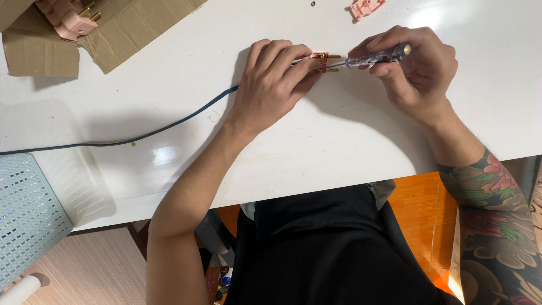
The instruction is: The person assembles an electric plug by placing wires into the internal components and using a screwdriver to tighten the screws.
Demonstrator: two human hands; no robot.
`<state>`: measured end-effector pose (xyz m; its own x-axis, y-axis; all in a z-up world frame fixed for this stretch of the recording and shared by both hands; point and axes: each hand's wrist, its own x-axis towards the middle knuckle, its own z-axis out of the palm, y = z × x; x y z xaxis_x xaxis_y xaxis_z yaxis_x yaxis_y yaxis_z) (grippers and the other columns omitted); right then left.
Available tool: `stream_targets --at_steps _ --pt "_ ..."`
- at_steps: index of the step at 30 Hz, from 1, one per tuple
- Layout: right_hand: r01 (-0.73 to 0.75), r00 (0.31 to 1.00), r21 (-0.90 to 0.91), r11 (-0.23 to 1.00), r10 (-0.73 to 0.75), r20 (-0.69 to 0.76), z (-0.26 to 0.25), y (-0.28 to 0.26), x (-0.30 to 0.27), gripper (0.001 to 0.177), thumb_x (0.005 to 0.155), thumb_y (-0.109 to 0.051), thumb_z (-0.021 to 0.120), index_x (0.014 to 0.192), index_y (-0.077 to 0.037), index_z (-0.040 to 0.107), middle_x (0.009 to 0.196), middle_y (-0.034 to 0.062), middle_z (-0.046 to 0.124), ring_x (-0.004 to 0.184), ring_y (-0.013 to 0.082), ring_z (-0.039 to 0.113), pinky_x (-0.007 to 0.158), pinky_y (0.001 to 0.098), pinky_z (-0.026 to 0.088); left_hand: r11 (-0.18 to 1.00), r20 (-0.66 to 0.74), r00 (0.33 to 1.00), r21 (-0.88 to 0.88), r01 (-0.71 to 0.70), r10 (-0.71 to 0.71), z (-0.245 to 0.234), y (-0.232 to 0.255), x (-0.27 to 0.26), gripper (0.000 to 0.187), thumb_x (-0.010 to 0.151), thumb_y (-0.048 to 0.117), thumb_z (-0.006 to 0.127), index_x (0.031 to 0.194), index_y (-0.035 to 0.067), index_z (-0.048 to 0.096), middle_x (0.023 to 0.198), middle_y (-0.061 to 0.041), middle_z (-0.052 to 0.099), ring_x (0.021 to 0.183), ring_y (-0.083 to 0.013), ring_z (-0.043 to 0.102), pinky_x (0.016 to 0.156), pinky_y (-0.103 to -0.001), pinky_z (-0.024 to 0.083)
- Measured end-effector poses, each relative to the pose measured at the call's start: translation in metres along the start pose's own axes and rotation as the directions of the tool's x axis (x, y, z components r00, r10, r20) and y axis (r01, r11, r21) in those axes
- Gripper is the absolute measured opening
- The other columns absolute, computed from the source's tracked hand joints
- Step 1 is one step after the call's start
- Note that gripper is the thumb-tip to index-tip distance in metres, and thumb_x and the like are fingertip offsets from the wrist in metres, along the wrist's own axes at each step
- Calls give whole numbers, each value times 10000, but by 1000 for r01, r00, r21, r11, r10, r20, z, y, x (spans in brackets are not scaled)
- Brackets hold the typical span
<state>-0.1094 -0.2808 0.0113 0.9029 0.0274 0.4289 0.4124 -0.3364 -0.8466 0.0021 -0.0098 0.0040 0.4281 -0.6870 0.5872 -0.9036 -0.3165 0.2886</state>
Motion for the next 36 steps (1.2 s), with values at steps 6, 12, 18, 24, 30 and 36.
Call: stream_targets --at_steps 6,12,18,24,30,36 --pt "52 998 -35 998 -52 28 3 -8 6 288 1240 -99 663 1285 167 565 1113 354 750 1069 501 859 896 443 650 1000 -1 1000 6 7 -7 -1 1 1 152 1133 202 913 1157 120 788 1184 5 762 1027 -233 705 938 -405 484" --pt "99 995 -54 994 -97 32 3 -2 3 284 1199 -48 732 1257 192 592 1138 340 734 1075 522 844 871 455 626 1000 7 1000 -14 15 -15 -3 2 2 107 1151 181 878 1194 118 802 1181 -2 760 1032 -242 690 955 -413 481" --pt "402 912 -183 897 -375 165 11 -17 32 212 1156 88 892 1284 148 733 1102 326 828 971 455 809 871 536 627 998 11 998 -27 57 -57 3 2 -2 147 1166 279 801 1164 132 807 1187 -5 775 1051 -257 713 966 -435 491" --pt "486 859 -170 857 -433 274 17 -39 55 246 1239 127 489 1392 149 680 1335 367 799 1129 520 793 1000 569 658 994 35 995 -63 95 -93 0 4 0 97 1172 289 803 1150 200 773 1180 48 746 1053 -225 704 965 -425 478" --pt "499 862 -211 840 -457 218 21 -31 50 64 1227 50 735 1283 56 763 1180 302 850 943 441 754 851 509 588 991 18 996 -103 90 -89 -1 4 0 136 1204 242 699 1112 179 777 1190 9 748 1046 -251 699 977 -434 461" --pt "469 883 -261 844 -436 175 19 -25 43 211 1162 -36 943 1244 59 773 1126 251 823 889 394 649 852 498 570 998 44 998 -31 55 -54 2 0 -4 61 1180 235 787 1197 178 797 1215 17 758 1071 -241 697 991 -422 492"
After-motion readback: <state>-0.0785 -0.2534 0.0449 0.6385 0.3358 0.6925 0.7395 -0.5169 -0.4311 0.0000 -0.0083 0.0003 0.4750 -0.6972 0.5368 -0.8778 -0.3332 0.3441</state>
